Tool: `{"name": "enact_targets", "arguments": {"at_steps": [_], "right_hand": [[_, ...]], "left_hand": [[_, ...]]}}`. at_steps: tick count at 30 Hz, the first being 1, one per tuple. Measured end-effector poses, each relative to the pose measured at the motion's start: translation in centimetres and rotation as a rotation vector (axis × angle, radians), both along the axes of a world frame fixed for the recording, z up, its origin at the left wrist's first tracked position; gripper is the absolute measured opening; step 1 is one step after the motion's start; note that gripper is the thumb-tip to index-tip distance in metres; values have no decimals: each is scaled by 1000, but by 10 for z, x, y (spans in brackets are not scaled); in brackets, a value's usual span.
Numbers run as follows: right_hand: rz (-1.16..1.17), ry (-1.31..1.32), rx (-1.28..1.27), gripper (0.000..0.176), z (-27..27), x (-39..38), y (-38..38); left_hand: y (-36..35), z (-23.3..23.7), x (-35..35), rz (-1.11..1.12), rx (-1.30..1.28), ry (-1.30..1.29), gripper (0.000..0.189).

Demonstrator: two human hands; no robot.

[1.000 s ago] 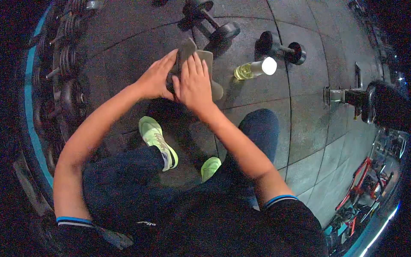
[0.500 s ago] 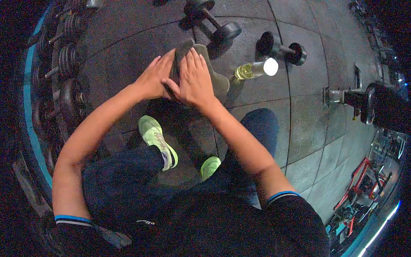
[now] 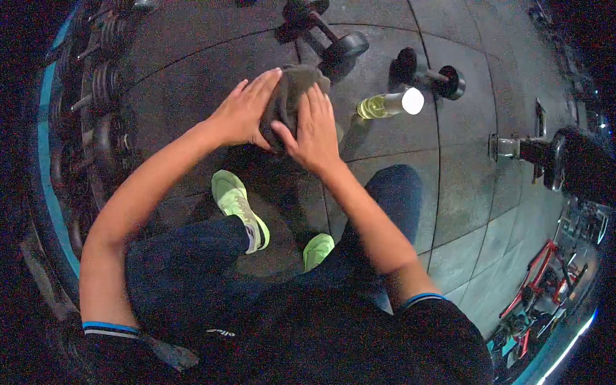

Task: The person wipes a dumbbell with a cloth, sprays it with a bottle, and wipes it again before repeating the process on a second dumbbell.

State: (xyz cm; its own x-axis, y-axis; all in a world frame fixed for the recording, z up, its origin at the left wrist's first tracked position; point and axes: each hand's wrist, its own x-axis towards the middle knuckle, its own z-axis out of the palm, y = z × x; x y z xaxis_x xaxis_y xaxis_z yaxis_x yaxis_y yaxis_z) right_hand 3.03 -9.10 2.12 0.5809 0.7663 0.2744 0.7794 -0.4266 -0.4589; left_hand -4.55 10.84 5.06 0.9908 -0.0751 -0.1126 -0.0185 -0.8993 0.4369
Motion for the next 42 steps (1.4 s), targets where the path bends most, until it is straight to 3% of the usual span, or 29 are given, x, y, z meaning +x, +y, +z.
{"name": "enact_targets", "arguments": {"at_steps": [4,8,12,16,22,28,29,32,33,36,39,42], "right_hand": [[-50,134,-38,90,15,-33,-25],[-23,36,-3,92,5,0,1],[8,20,-15,77,8,29,42],[-39,-80,33,63,3,9,27],[-72,-36,-76,74,13,-33,-10],[-68,-56,-27,67,2,24,52],[-48,-58,1,63,7,26,58],[-34,-77,31,56,6,28,65],[-31,-69,25,55,6,29,63],[-66,-52,129,52,12,25,61],[-60,-89,309,53,14,26,59],[-7,-120,262,53,22,6,45]], "left_hand": [[-1,3,-2,-6,22,14,147],[-3,-7,1,-22,115,-52,143],[0,-10,-4,-4,90,-44,141],[5,-2,4,-3,-20,62,143],[-1,1,-2,-8,66,-32,138],[-17,-8,-29,59,176,-107,118],[-22,-11,-38,59,259,-103,106],[-38,-13,-58,139,249,-143,93],[-38,-14,-61,135,251,-162,79],[-40,-2,-70,60,323,-105,71],[-40,4,-80,27,309,-220,52],[-25,11,-79,-114,229,-243,32]]}}
